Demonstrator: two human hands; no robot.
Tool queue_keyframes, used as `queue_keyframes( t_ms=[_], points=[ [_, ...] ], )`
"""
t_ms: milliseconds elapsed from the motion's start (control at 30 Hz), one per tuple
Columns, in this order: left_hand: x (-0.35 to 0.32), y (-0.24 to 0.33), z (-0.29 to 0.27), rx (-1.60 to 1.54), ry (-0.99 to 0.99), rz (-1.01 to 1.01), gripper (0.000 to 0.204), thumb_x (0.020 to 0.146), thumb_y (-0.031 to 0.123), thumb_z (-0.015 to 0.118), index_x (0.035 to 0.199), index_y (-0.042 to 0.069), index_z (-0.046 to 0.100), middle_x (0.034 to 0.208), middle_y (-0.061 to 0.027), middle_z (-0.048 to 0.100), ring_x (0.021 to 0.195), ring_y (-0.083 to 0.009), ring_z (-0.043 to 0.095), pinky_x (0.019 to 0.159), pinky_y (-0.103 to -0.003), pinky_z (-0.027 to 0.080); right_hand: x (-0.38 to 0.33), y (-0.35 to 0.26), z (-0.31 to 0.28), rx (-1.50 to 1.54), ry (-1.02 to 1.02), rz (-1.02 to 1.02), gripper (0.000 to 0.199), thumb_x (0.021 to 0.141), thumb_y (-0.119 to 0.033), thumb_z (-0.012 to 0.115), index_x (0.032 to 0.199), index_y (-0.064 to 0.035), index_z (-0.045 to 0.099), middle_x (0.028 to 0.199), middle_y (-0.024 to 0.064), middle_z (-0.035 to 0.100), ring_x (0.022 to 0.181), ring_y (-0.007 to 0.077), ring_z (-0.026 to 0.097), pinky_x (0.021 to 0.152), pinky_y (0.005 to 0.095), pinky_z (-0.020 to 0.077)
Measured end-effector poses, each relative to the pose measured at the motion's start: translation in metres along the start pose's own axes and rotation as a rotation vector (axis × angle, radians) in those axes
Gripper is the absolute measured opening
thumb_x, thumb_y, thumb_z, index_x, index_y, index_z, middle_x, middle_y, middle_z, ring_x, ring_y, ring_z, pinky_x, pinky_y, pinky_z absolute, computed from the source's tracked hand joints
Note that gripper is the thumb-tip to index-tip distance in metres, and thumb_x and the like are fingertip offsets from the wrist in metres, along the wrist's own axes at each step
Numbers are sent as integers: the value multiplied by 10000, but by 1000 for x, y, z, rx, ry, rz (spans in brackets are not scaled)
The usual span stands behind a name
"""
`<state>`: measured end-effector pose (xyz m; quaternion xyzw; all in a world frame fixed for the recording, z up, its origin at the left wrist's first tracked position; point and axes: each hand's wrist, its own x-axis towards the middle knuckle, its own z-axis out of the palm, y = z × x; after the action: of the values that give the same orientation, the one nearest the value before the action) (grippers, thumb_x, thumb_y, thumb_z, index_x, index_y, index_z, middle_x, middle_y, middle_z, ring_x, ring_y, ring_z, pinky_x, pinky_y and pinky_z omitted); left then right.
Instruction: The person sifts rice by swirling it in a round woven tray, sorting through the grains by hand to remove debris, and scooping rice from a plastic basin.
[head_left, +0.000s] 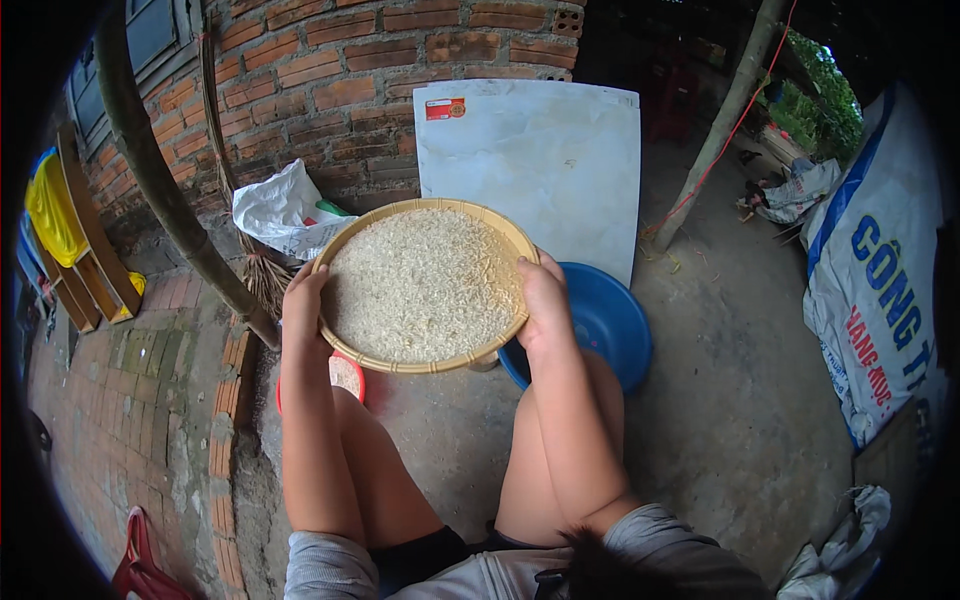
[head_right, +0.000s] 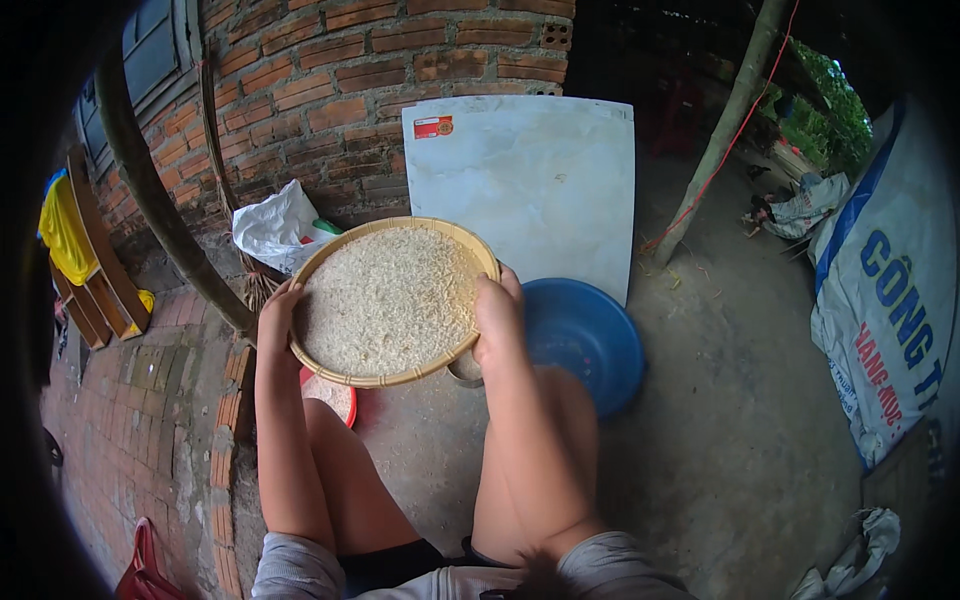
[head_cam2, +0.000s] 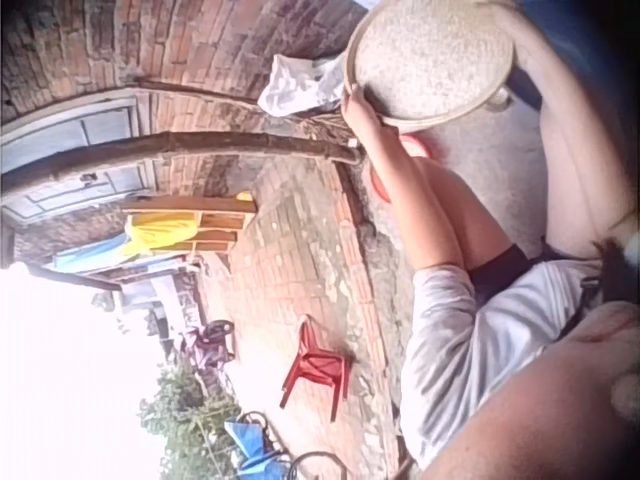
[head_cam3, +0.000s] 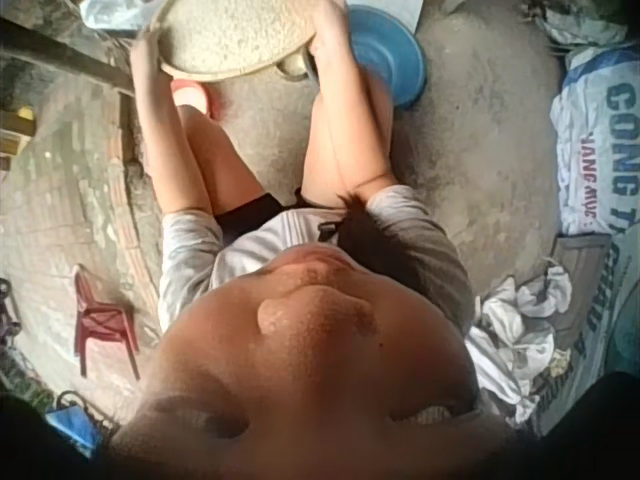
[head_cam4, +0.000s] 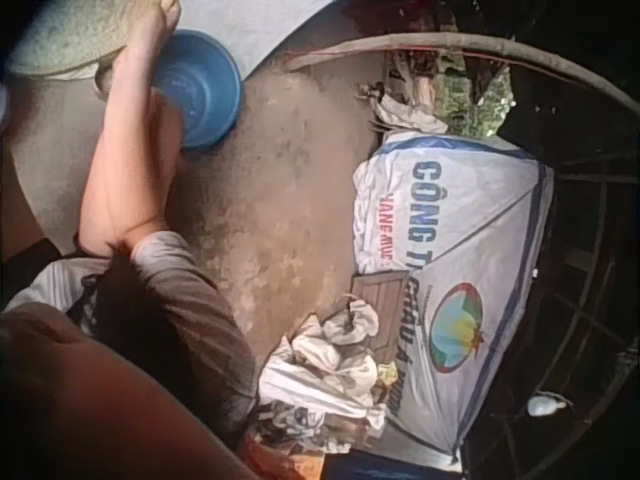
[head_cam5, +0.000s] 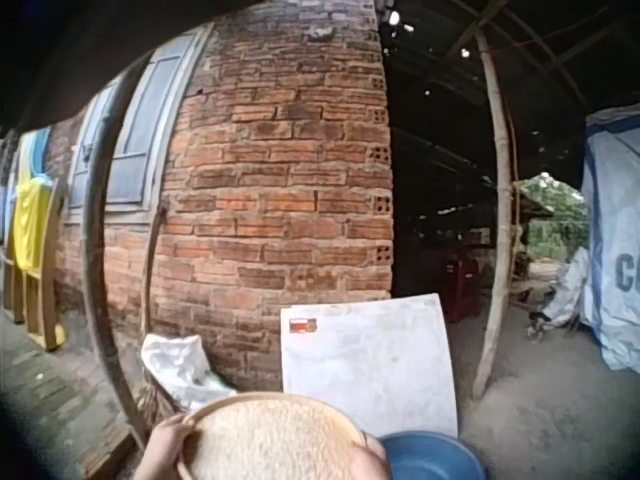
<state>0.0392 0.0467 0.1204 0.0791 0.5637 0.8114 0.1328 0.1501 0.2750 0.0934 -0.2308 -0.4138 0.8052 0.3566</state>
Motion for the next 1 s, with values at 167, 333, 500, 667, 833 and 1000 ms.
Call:
queue_keyframes(
  t_ms=[167, 333, 500, 667, 833, 1000],
  points=[
    [-16, -37, 45, -10, 99, 162, 399, 879, 99, 467, 1264, 2, 425, 1078, -82, 569, 959, -146, 540, 851, -273, 409, 41, -47, -40, 148, -358, 347, 284, 824, -41, 450, 1083, 54, 514, 954, 165, 601, 823, 267, 612, 736, 366, 504],
    [0, -1, 2, -27, -38, -8, 330, 862, 43, 407, 1171, -48, 479, 960, -150, 601, 817, -206, 621, 717, -313, 514, -6, -15, 2, -43, -83, 10, 326, 853, -44, 446, 1169, 33, 475, 1043, 160, 575, 948, 238, 568, 832, 345, 447],
    [-20, -21, 48, -55, 51, 88, 401, 853, 37, 432, 1254, 13, 429, 1061, -83, 545, 933, -140, 522, 833, -252, 403, 32, -50, -40, 70, -309, 232, 326, 864, -55, 424, 1174, 20, 489, 1047, 167, 571, 940, 230, 561, 829, 345, 448],
    [-4, -16, 34, -55, -51, 40, 383, 834, 27, 426, 1211, -38, 447, 999, -132, 582, 863, -180, 591, 769, -284, 477, 11, -38, -23, 64, -215, 149, 342, 863, -55, 417, 1191, 31, 459, 1079, 161, 554, 986, 227, 538, 863, 341, 421],
    [7, -21, 11, -24, -8, 24, 371, 822, 9, 426, 1188, -44, 460, 970, -122, 584, 821, -165, 580, 751, -254, 460, 3, -27, -11, 35, -108, 89, 318, 848, -61, 421, 1142, 41, 485, 1027, 164, 572, 926, 256, 570, 839, 367, 443],
    [-14, -36, 49, -48, -4, 32, 370, 840, 24, 437, 1207, -13, 455, 1015, -94, 559, 886, -151, 532, 812, -257, 408, 28, -52, -42, 212, -189, 347, 326, 834, -98, 431, 1119, 46, 495, 1028, 189, 572, 905, 296, 578, 817, 406, 462]
  ],
)
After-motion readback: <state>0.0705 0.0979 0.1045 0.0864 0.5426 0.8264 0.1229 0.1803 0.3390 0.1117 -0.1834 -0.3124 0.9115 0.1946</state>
